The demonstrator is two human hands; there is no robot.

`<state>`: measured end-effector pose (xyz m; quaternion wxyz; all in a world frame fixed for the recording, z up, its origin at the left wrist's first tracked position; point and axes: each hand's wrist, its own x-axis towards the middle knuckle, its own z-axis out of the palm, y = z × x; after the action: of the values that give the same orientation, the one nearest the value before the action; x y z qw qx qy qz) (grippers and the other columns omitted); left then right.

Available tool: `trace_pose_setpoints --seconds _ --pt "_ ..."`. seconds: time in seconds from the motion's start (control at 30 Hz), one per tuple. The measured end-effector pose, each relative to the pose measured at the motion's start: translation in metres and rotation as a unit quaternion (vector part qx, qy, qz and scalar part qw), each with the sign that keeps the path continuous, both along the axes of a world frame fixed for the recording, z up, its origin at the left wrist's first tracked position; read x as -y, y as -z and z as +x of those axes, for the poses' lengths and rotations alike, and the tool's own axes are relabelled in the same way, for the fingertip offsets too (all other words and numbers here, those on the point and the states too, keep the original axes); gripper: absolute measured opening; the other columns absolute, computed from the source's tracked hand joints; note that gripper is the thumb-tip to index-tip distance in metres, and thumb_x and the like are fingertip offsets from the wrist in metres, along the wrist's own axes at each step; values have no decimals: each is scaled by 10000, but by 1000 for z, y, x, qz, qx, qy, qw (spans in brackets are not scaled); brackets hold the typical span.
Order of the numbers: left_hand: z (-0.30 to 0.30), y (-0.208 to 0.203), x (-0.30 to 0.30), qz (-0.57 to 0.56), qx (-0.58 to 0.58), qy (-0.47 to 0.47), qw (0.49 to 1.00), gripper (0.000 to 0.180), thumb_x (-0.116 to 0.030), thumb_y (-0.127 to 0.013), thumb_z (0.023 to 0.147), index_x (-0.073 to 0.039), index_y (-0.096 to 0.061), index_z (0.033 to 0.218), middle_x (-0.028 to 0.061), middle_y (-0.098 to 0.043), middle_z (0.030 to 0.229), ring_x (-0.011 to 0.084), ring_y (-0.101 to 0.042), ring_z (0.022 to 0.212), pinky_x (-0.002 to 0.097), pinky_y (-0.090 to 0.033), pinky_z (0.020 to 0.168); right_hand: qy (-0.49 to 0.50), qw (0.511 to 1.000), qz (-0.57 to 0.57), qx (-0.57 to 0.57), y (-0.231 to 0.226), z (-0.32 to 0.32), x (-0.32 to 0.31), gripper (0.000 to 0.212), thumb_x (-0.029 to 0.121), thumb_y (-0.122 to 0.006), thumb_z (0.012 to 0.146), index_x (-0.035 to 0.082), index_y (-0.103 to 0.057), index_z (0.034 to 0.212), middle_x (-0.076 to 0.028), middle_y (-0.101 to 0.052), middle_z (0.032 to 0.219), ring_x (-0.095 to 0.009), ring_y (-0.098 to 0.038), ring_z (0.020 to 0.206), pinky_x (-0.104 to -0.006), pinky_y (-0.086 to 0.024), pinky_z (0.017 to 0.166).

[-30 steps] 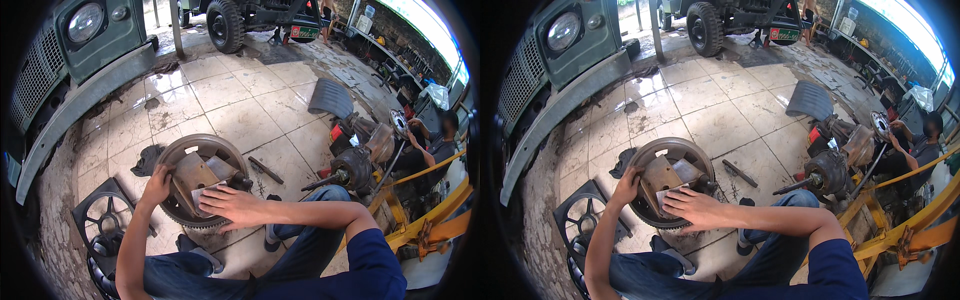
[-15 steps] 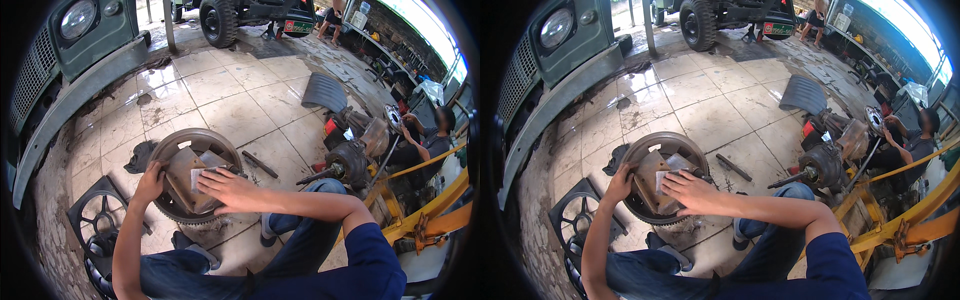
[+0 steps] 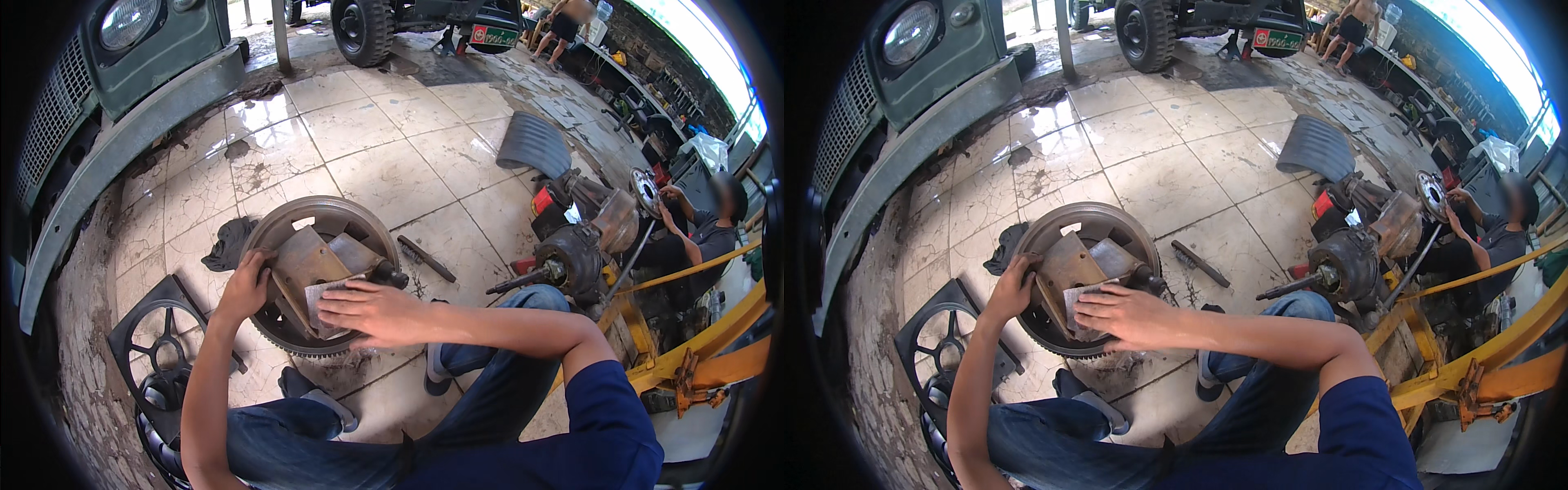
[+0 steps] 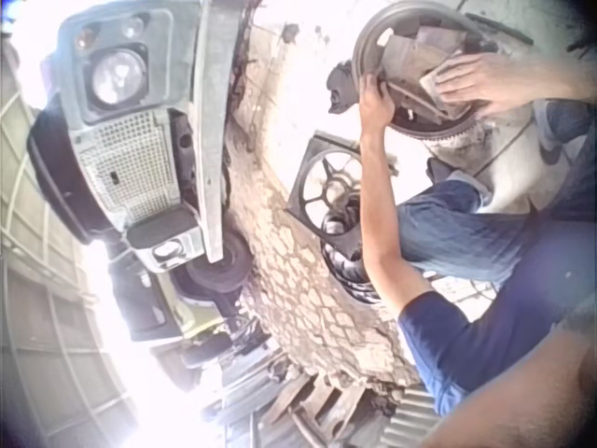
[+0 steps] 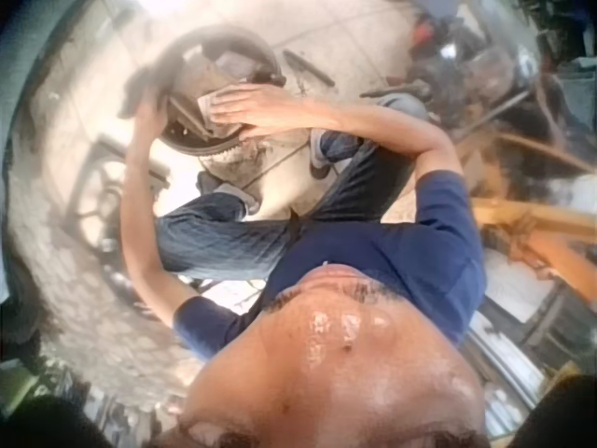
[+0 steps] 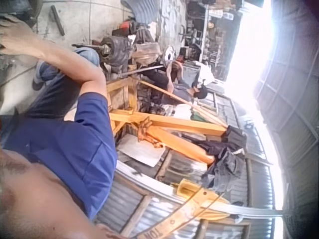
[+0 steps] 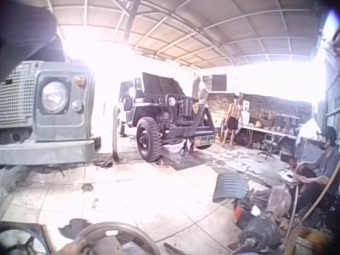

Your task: The person sits on the floor and sands a metal plate resting on a flywheel using a sanding block. The person repeatedly rubs the sanding block over the plate's surface and edges, occasionally repositioning the plate to access different areas.

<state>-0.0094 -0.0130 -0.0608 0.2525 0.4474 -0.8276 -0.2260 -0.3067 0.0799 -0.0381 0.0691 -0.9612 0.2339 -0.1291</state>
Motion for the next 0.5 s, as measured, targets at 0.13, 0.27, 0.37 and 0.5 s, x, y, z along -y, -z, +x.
trace_pose_setpoints --seconds 0.13,0.27,0.37,0.5 --pt "-2 0 -1 -9 -5 -6 1000 278 8 -523 932 0 -588 1203 192 -592 1258 402 -569 1197 433 -475 1000 58 997 -29 -38 -5 -3 7 768 420 -728 850 21 -462 1450 -120 -428 1539 -263 -342 1466 -460 -252 1217" --pt "-1 -7 -1 -39 -28 -5 999 228 15 -528 929 17 -614 1141 199 -624 1190 406 -599 1137 429 -486 971 1 1000 18 -9 -6 7 -8 794 432 -733 842 18 -451 1458 -138 -421 1540 -272 -334 1469 -461 -213 1227" --pt "-18 -15 -4 -44 -87 5 995 202 19 -536 925 29 -624 1107 200 -636 1159 397 -618 1094 424 -492 952 40 999 0 -15 -1 -5 8 813 442 -736 836 13 -446 1462 -157 -415 1540 -289 -328 1472 -469 -213 1227" --pt "-31 -30 -15 -39 -73 54 995 182 7 -566 915 32 -640 1080 180 -644 1150 369 -620 1097 413 -490 955 59 997 -12 -48 -3 2 2 817 444 -736 833 31 -440 1472 -135 -418 1545 -278 -330 1473 -471 -218 1224"
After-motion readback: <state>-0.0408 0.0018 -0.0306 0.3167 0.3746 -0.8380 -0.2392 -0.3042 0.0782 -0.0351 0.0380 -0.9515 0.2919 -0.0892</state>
